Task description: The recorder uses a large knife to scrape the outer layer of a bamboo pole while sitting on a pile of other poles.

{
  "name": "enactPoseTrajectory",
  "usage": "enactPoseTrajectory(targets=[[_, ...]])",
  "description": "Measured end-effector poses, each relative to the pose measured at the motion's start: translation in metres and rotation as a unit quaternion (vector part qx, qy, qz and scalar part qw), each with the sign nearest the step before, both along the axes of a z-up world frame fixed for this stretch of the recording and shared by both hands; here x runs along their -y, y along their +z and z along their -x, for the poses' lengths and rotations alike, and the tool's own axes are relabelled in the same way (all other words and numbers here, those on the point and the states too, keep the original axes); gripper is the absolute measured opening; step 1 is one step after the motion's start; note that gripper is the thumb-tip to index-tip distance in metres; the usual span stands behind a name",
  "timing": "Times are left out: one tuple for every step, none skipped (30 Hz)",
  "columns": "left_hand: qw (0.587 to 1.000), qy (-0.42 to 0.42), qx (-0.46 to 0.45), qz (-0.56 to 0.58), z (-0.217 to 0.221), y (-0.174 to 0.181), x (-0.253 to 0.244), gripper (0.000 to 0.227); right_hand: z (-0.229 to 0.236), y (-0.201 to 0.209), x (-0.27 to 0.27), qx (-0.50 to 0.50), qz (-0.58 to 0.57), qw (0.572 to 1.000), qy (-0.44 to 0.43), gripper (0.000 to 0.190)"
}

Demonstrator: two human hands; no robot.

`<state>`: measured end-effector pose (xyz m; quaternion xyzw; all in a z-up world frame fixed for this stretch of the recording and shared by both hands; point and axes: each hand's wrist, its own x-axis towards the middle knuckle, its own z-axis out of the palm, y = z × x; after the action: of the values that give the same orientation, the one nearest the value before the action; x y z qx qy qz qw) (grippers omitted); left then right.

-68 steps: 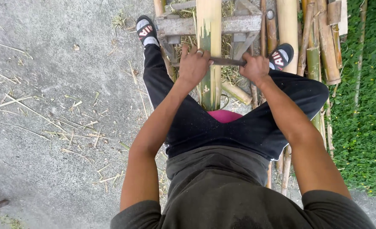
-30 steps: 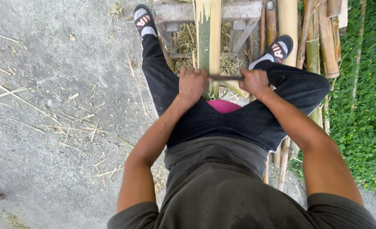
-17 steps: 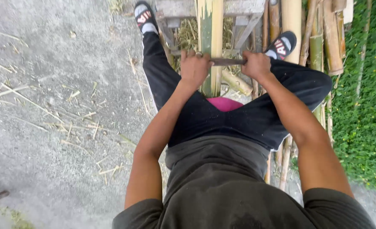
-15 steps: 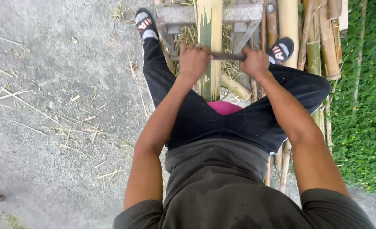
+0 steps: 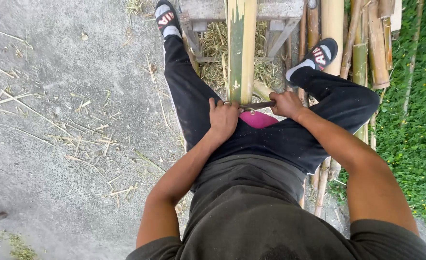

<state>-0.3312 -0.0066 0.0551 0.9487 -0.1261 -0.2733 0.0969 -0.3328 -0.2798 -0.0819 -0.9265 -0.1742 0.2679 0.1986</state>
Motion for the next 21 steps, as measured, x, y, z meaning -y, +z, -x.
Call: enactPoseTrajectory(targets=[[1.000,-0.003,0.000,0.000,-0.006,0.004,0.002,0.034,-0.006,0.007,-0.002,0.000,0.000,1.000,-0.003,0.018],[1.000,-0.002,-0.021,-0.011,-0.011,0.008,0.005,0.031,-0.011,0.015,-0.005,-0.043,-0.007,0.999,0.001,0.019],[0.999,0.002,-0.040,-0.022,-0.017,0.011,0.007,0.028,-0.019,0.021,-0.007,-0.083,-0.014,0.996,0.007,0.019],[0.999,0.002,-0.038,-0.022,-0.033,0.001,0.009,0.028,-0.034,0.018,-0.007,-0.081,-0.014,0.997,0.006,0.019],[1.000,-0.003,0.020,-0.011,-0.048,-0.009,0.012,0.025,-0.048,0.016,-0.004,-0.050,0.006,0.998,-0.044,0.017],[0.997,-0.007,0.077,0.001,-0.062,-0.019,0.016,0.021,-0.062,0.013,-0.002,-0.019,0.026,0.995,-0.094,0.016],[0.997,-0.009,0.077,0.001,-0.084,-0.023,0.018,0.021,-0.073,0.010,-0.002,-0.020,0.026,0.995,-0.096,0.016],[0.991,-0.028,0.129,0.011,-0.105,-0.027,0.020,0.022,-0.084,0.007,-0.002,0.015,0.032,0.990,-0.140,0.016],[0.982,-0.045,0.184,0.021,-0.130,-0.031,0.022,0.023,-0.100,0.004,-0.002,0.054,0.038,0.981,-0.183,0.015],[0.981,-0.046,0.187,0.021,-0.143,-0.026,0.021,0.023,-0.104,0.004,-0.003,0.057,0.038,0.981,-0.184,0.015],[0.980,-0.079,0.182,0.013,-0.156,-0.021,0.020,0.026,-0.110,0.004,-0.004,0.077,0.019,0.978,-0.191,0.020],[0.978,-0.113,0.177,0.006,-0.170,-0.017,0.019,0.029,-0.115,0.003,-0.004,0.097,0.000,0.975,-0.198,0.024],[0.978,-0.113,0.176,0.005,-0.163,-0.021,0.017,0.029,-0.109,0.002,-0.003,0.096,-0.001,0.976,-0.198,0.024],[0.972,-0.141,0.186,-0.006,-0.156,-0.027,0.015,0.029,-0.103,0.000,-0.002,0.091,-0.001,0.978,-0.186,0.024],[0.967,-0.168,0.192,-0.015,-0.148,-0.033,0.014,0.029,-0.094,-0.002,0.000,0.083,0.000,0.981,-0.173,0.024],[0.968,-0.167,0.188,-0.016,-0.144,-0.032,0.014,0.029,-0.090,-0.003,-0.001,0.079,0.000,0.982,-0.173,0.024],[0.972,-0.142,0.186,-0.011,-0.147,-0.032,0.017,0.029,-0.092,-0.003,0.003,0.073,0.003,0.983,-0.169,0.024],[0.976,-0.118,0.184,-0.006,-0.149,-0.032,0.020,0.028,-0.094,-0.003,0.006,0.067,0.006,0.984,-0.165,0.024],[0.977,-0.115,0.179,-0.007,-0.148,-0.030,0.020,0.028,-0.097,0.005,0.006,0.062,0.006,0.985,-0.162,0.024],[0.982,-0.110,0.157,-0.005,-0.146,-0.028,0.020,0.028,-0.101,0.012,0.007,0.057,0.011,0.988,-0.145,0.025],[0.984,-0.106,0.141,-0.006,-0.153,-0.026,0.018,0.027,-0.112,0.018,0.004,0.059,0.014,0.990,-0.130,0.026]])
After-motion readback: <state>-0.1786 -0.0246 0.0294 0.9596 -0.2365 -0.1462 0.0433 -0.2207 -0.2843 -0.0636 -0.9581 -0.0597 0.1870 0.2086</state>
